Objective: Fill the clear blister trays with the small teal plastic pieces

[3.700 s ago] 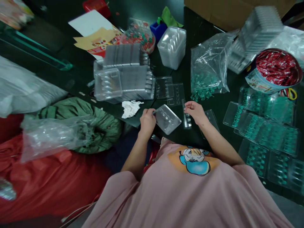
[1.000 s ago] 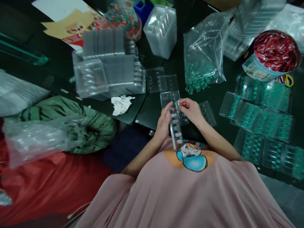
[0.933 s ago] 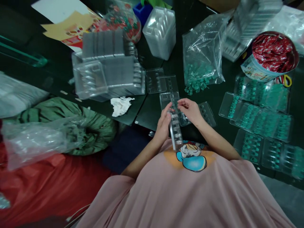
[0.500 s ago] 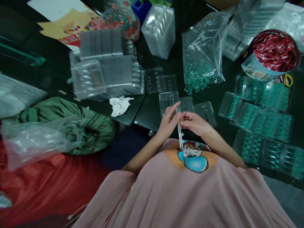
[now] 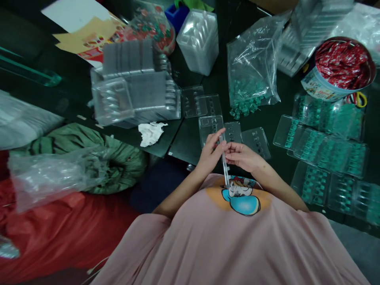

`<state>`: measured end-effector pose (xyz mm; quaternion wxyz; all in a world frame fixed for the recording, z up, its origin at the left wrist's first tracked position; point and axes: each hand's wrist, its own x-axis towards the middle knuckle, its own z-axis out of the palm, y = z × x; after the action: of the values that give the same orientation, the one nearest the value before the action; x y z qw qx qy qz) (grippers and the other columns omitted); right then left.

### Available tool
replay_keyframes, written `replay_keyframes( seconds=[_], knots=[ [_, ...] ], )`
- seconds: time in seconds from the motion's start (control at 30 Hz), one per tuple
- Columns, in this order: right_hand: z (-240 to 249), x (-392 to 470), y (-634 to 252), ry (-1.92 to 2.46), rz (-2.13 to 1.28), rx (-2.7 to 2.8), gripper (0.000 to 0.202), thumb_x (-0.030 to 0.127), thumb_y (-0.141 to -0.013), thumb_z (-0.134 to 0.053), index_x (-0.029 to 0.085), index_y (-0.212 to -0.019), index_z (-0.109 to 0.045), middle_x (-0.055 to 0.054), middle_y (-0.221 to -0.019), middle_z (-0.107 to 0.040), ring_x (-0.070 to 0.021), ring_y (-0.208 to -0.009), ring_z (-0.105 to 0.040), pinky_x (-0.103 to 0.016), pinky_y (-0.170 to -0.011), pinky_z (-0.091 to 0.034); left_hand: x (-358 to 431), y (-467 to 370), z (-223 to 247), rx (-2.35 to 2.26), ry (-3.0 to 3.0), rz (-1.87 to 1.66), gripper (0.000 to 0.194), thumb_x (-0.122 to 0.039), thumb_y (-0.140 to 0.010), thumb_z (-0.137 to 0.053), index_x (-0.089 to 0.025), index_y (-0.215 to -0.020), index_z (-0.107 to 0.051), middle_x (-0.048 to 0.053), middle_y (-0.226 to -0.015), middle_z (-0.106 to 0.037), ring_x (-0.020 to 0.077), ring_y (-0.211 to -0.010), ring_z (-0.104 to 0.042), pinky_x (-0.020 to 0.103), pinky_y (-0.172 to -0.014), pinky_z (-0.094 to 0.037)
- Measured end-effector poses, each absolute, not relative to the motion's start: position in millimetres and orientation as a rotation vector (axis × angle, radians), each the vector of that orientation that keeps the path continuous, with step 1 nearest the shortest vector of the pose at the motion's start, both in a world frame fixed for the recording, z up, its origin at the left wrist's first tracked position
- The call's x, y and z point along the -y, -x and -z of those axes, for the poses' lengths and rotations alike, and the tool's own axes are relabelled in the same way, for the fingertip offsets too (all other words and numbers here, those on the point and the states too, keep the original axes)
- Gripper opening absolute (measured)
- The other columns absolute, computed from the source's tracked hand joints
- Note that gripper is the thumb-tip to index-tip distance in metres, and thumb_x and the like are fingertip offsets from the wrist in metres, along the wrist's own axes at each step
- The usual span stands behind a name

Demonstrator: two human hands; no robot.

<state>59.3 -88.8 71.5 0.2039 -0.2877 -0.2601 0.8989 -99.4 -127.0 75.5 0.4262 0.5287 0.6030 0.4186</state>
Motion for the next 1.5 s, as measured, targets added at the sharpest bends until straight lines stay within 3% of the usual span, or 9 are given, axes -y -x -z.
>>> replay_keyframes(
  seconds=[0.33, 0.6, 0.93, 1.1, 1.2, 1.33, 1.5],
  knots=[
    [-71, 89, -58, 0.790, -2.529, 0.716, 0.031, 0.025, -0.066, -0.086, 0.019, -0.083, -0.061, 0.005, -0.072, -0.062, -0.0068, -0.065, -0.062, -0.020, -0.067, -0.055, 128, 102, -73, -1.482, -1.330, -1.084, 0.046, -0.047, -0.097, -0.049, -0.030, -0.139, -0.053, 0.006, -0.115, -0.056, 0.0170, -0.099, -0.055, 0.033, -0.091, -0.048],
    [-75, 92, -54, 0.828, -2.460, 0.670, 0.029, 0.023, -0.063, -0.087, 0.019, -0.080, -0.063, 0.006, -0.070, -0.061, -0.0058, -0.063, -0.059, -0.019, -0.066, -0.054, 128, 102, -67, -1.335, -1.131, -1.163, 0.050, -0.046, -0.092, -0.057, -0.028, -0.138, -0.054, 0.006, -0.119, -0.058, 0.0204, -0.107, -0.056, 0.038, -0.099, -0.045],
    [-72, 79, -67, 0.854, -2.353, 0.657, 0.028, 0.023, -0.064, -0.085, 0.021, -0.082, -0.063, 0.006, -0.066, -0.057, -0.0061, -0.059, -0.053, -0.017, -0.056, -0.048, 135, 131, -55, -1.183, -0.549, -1.314, 0.062, -0.018, -0.071, -0.066, -0.025, -0.131, -0.056, 0.008, -0.128, -0.061, 0.0216, -0.109, -0.063, 0.038, -0.090, -0.053],
    [-79, 62, -87, 0.886, -2.170, 0.655, 0.031, 0.018, -0.061, -0.086, 0.022, -0.083, -0.064, 0.005, -0.069, -0.059, -0.0061, -0.060, -0.055, -0.017, -0.057, -0.050, 126, 209, -37, -1.580, -0.843, -1.508, 0.057, -0.015, -0.074, -0.056, -0.024, -0.130, -0.059, 0.005, -0.119, -0.066, 0.0133, -0.081, -0.066, 0.031, -0.078, -0.054],
    [-80, 56, -96, 0.935, -2.082, 0.640, 0.030, 0.017, -0.060, -0.085, 0.022, -0.083, -0.066, 0.005, -0.068, -0.058, -0.0059, -0.061, -0.054, -0.016, -0.057, -0.050, 112, 258, -29, -1.963, -1.278, -1.300, 0.052, -0.007, -0.077, -0.045, -0.017, -0.123, -0.065, 0.004, -0.106, -0.069, 0.0113, -0.069, -0.058, 0.034, -0.077, -0.055],
    [-80, 56, -102, 0.991, -1.977, 0.658, 0.030, 0.017, -0.059, -0.085, 0.022, -0.083, -0.067, 0.005, -0.068, -0.058, -0.0059, -0.061, -0.054, -0.016, -0.058, -0.050, 93, 286, -17, -2.065, -1.432, -1.286, 0.040, -0.002, -0.073, -0.051, -0.015, -0.103, -0.073, 0.008, -0.107, -0.066, 0.0226, -0.103, -0.059, 0.045, -0.105, -0.043],
    [-89, 59, -117, 1.113, -1.770, 0.750, 0.029, 0.023, -0.060, -0.084, 0.023, -0.084, -0.067, 0.004, -0.072, -0.059, -0.0068, -0.063, -0.054, -0.018, -0.060, -0.050, 86, 274, 1, -2.192, -1.743, -1.388, 0.028, -0.011, -0.083, -0.052, -0.019, -0.097, -0.074, 0.012, -0.116, -0.064, 0.0283, -0.117, -0.056, 0.048, -0.106, -0.040]
  ],
)
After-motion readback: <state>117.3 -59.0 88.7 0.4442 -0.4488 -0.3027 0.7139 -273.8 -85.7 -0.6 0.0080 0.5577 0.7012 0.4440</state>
